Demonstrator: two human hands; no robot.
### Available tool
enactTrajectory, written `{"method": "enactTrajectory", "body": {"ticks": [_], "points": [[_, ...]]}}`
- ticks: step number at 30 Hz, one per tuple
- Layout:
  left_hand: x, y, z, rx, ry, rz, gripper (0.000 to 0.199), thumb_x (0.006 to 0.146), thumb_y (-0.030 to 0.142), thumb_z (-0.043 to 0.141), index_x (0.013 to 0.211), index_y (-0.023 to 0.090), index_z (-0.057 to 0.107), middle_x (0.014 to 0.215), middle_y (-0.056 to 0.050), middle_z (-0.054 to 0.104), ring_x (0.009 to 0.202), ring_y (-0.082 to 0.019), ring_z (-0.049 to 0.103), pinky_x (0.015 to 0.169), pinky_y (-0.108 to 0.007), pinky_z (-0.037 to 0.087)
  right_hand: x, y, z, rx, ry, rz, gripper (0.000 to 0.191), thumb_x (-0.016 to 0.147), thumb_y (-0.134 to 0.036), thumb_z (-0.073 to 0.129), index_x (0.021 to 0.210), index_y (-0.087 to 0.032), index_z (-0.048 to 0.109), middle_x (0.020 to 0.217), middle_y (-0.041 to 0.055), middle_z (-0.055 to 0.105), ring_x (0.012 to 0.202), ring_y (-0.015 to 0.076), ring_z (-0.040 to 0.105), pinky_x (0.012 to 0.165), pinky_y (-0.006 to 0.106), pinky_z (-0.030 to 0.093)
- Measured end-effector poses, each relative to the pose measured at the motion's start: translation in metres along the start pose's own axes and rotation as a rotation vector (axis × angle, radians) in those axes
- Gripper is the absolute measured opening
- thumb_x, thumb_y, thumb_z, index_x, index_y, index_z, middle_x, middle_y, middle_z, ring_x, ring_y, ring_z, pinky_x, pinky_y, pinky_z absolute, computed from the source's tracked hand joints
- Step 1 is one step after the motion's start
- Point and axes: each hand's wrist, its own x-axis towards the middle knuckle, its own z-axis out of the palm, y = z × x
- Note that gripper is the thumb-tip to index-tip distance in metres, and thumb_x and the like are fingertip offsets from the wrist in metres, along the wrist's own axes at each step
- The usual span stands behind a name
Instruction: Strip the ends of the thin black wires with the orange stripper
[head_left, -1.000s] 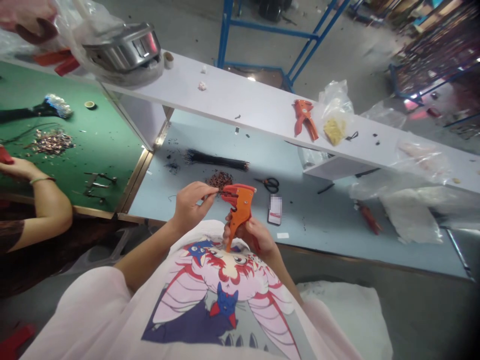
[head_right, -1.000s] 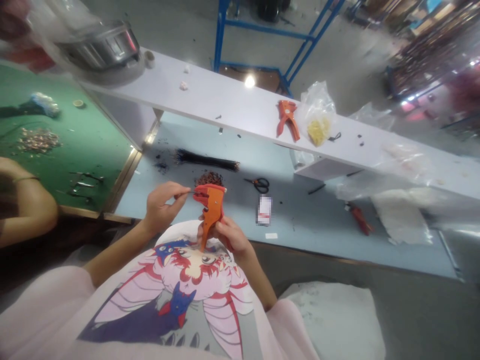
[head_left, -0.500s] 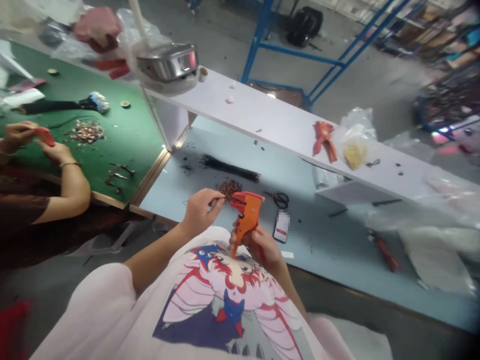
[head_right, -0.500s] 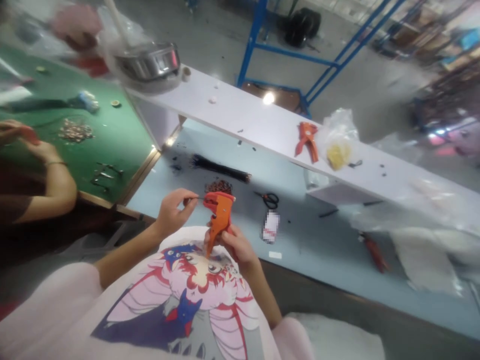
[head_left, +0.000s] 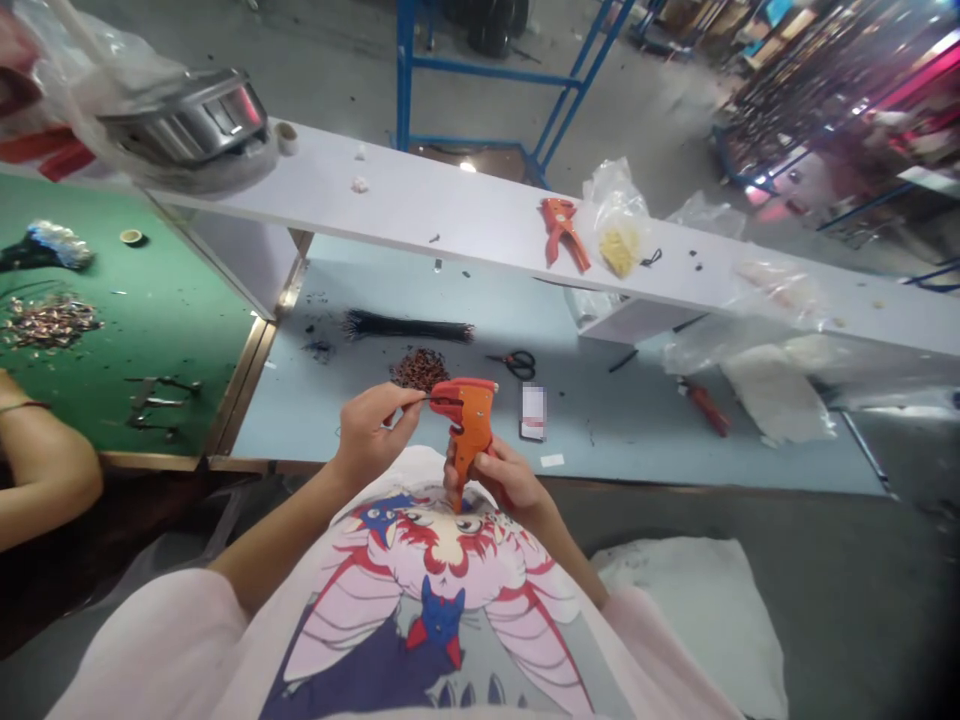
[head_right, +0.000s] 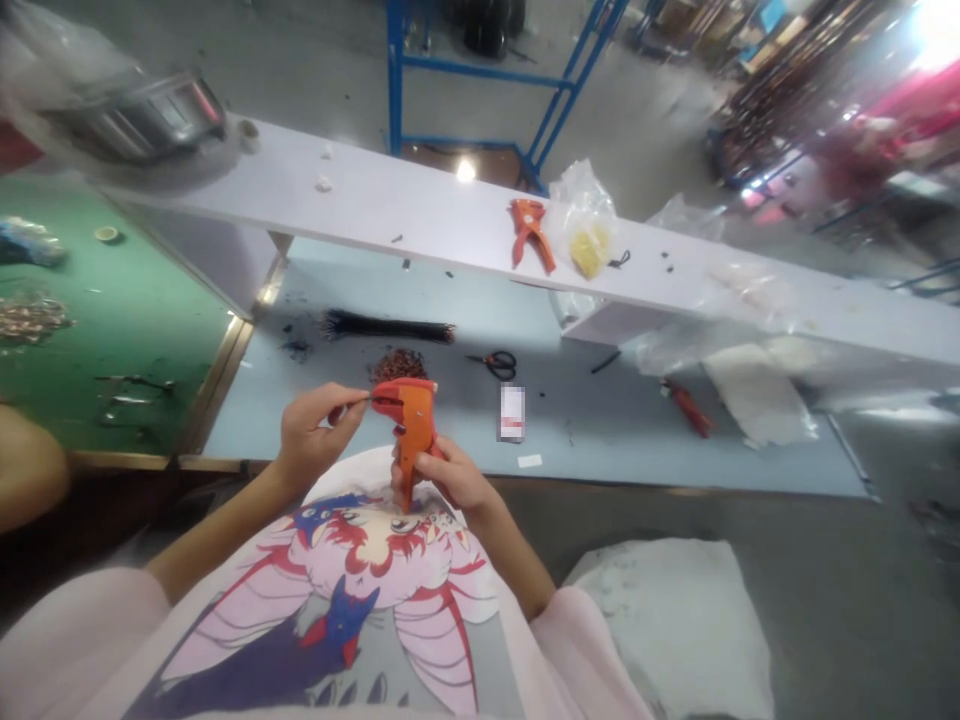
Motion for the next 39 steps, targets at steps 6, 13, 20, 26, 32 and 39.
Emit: {"method": "enactTrajectory", "body": {"ticks": [6,13,20,26,32,39], "points": [[0.002,0.003,-0.003,0.035,-0.007,0.045,0.009,0.083,0.019,0.060,0.084,0.017,0.068,0.064,0.000,0.064,0.054,-0.007,0.049,0.057,-0.020,0.039,0.000,0.001,0.001,0.006,0.016,0.023,0.039,0.078,-0.048,0.065,0.096,-0.014,0.055,0.073,0.0041,0.062,0.057,0.0164,0.061,0.054,0.030,0.050],[0.005,0.002,-0.005,0.126,-0.012,0.079,0.014,0.084,0.023,0.058,0.082,0.017,0.070,0.056,0.001,0.059,0.053,-0.008,0.047,0.056,-0.021,0.037,0.001,-0.002,0.002,-0.018,0.030,0.050,0.041,0.078,-0.049,0.066,0.095,-0.014,0.055,0.074,0.0045,0.061,0.059,0.0157,0.060,0.056,0.030,0.050],[0.005,0.000,-0.002,0.129,-0.009,0.065,0.014,0.083,0.023,0.059,0.081,0.017,0.071,0.052,0.003,0.056,0.050,-0.007,0.046,0.054,-0.020,0.036,0.002,-0.001,-0.001,-0.023,0.008,0.063,0.039,0.079,-0.049,0.064,0.093,-0.015,0.053,0.066,0.0025,0.061,0.051,0.0152,0.059,0.050,0.028,0.047],[0.001,-0.002,0.002,0.098,-0.055,-0.095,0.017,0.084,0.026,0.057,0.083,0.017,0.071,0.074,-0.002,0.072,0.058,-0.008,0.059,0.059,-0.019,0.043,0.007,0.001,-0.004,0.006,0.000,0.094,0.034,0.081,-0.048,0.061,0.088,-0.017,0.049,0.057,-0.0031,0.052,0.045,0.0113,0.051,0.047,0.027,0.045],[-0.001,-0.019,0.018,0.084,-0.096,-0.179,0.018,0.084,0.027,0.056,0.086,0.017,0.071,0.077,-0.001,0.073,0.060,-0.009,0.060,0.060,-0.018,0.043,0.016,0.012,-0.015,0.131,0.074,0.161,0.033,0.081,-0.047,0.061,0.079,-0.019,0.045,0.050,-0.0101,0.036,0.034,0.0035,0.027,0.034,0.017,0.029],[-0.003,-0.036,0.028,0.105,-0.056,-0.290,0.017,0.082,0.027,0.056,0.083,0.017,0.069,0.071,-0.001,0.069,0.056,-0.009,0.054,0.058,-0.020,0.041,0.029,0.024,-0.042,0.014,0.108,0.085,0.055,0.070,-0.060,0.064,0.102,-0.016,0.051,0.083,0.0044,0.057,0.069,0.0173,0.060,0.061,0.031,0.048]]}}
